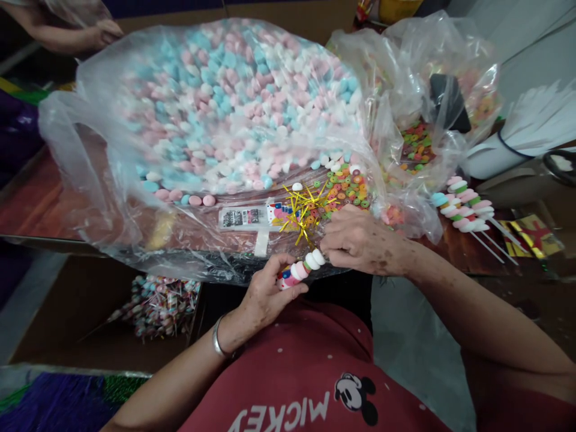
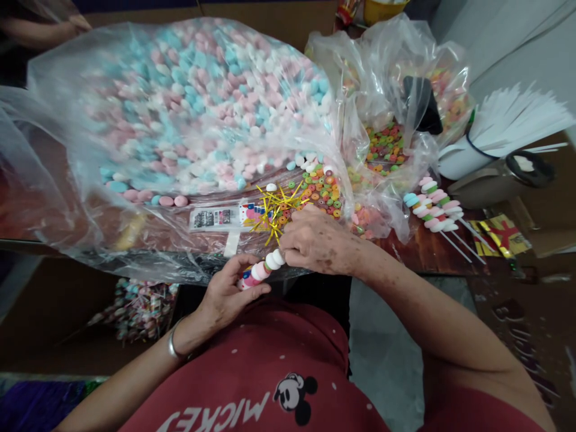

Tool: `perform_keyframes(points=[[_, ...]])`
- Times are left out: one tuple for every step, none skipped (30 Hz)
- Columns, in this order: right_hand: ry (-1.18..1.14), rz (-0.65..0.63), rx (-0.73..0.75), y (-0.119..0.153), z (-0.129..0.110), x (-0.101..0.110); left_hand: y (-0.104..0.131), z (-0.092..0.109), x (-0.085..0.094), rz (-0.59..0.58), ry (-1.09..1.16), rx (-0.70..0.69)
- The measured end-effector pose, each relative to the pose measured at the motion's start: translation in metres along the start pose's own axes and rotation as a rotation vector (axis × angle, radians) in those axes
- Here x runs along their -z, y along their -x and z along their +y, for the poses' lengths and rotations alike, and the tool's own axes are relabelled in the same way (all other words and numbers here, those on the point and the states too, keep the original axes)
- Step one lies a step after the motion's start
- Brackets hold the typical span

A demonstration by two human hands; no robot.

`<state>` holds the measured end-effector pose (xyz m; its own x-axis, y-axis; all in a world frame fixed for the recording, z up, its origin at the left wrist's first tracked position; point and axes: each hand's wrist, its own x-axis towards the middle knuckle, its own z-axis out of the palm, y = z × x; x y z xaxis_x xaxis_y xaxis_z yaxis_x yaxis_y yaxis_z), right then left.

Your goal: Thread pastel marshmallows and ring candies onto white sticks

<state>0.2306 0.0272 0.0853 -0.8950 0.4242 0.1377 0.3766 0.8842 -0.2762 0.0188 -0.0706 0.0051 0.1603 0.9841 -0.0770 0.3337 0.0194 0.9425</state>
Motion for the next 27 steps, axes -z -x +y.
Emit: perform_keyframes(points=[[0.012, -0.003, -0.007, 0.0, 0.0, 0.001, -0.001, 0.0, 0.0, 0.01, -0.005, -0.009], [0.023, -0.011, -0.015, 0.0, -0.001, 0.002, -0.001, -0.001, 0.001, 0.018, -0.009, -0.018], [0.032, -0.018, -0.024, 0.0, -0.001, 0.003, -0.002, -0.001, 0.001, 0.022, -0.013, -0.026], [0.035, -0.028, -0.026, 0.0, -0.001, 0.004, -0.002, -0.001, 0.002, 0.023, -0.016, -0.034], [0.033, -0.036, -0.024, 0.0, 0.0, 0.005, -0.003, -0.001, 0.002, 0.027, -0.019, -0.043], [0.028, -0.04, -0.017, 0.0, 0.0, 0.006, -0.003, -0.001, 0.003, 0.031, -0.024, -0.05], [0.025, -0.045, -0.01, 0.0, 0.001, 0.007, -0.003, -0.001, 0.004, 0.035, -0.027, -0.054], [0.028, -0.045, -0.003, -0.001, 0.001, 0.007, -0.003, 0.0, 0.004, 0.035, -0.029, -0.056], [0.034, -0.041, 0.01, -0.002, 0.001, 0.007, -0.003, 0.0, 0.005, 0.021, -0.028, -0.051], [0.041, -0.039, 0.027, -0.003, 0.0, 0.006, -0.004, 0.001, 0.005, -0.007, -0.023, -0.039], [0.046, -0.044, 0.048, -0.005, -0.001, 0.005, -0.004, 0.002, 0.004, -0.047, -0.018, -0.022], [0.046, -0.056, 0.074, -0.007, -0.002, 0.003, -0.004, 0.002, 0.003, -0.091, -0.008, -0.004], [0.043, -0.075, 0.099, -0.01, -0.004, 0.0, -0.004, 0.003, 0.002, -0.131, 0.006, 0.012], [0.035, -0.102, 0.121, -0.013, -0.006, -0.004, -0.005, 0.004, 0.0, -0.16, 0.022, 0.023], [0.024, -0.135, 0.138, -0.015, -0.008, -0.008, -0.005, 0.005, -0.003, -0.175, 0.042, 0.03], [0.014, -0.163, 0.151, -0.018, -0.01, -0.012, -0.006, 0.006, -0.005, -0.175, 0.068, 0.035], [0.004, -0.187, 0.165, -0.019, -0.011, -0.015, -0.006, 0.007, -0.007, -0.171, 0.1, 0.046], [-0.004, -0.204, 0.176, -0.021, -0.011, -0.018, -0.007, 0.008, -0.009, -0.167, 0.14, 0.064], [-0.012, -0.212, 0.188, -0.021, -0.011, -0.019, -0.007, 0.009, -0.01, -0.166, 0.184, 0.09], [-0.016, -0.21, 0.198, -0.021, -0.01, -0.019, -0.008, 0.009, -0.009, -0.173, 0.235, 0.123], [-0.016, -0.198, 0.203, -0.021, -0.008, -0.018, -0.008, 0.01, -0.008, -0.191, 0.289, 0.16], [-0.011, -0.178, 0.203, -0.021, -0.006, -0.016, -0.008, 0.01, -0.006, -0.226, 0.342, 0.2], [-0.002, -0.156, 0.196, -0.02, -0.004, -0.014, -0.008, 0.01, -0.004, -0.269, 0.387, 0.243], [0.012, -0.137, 0.183, -0.02, -0.001, -0.011, -0.007, 0.009, -0.001, -0.311, 0.418, 0.287], [0.026, -0.13, 0.164, -0.02, 0.0, -0.008, -0.006, 0.009, 0.001, -0.35, 0.434, 0.328], [0.034, -0.132, 0.148, -0.02, 0.001, -0.006, -0.005, 0.008, 0.003, -0.378, 0.439, 0.364], [0.037, -0.143, 0.134, -0.02, 0.001, -0.004, -0.004, 0.007, 0.003, -0.385, 0.436, 0.39]])
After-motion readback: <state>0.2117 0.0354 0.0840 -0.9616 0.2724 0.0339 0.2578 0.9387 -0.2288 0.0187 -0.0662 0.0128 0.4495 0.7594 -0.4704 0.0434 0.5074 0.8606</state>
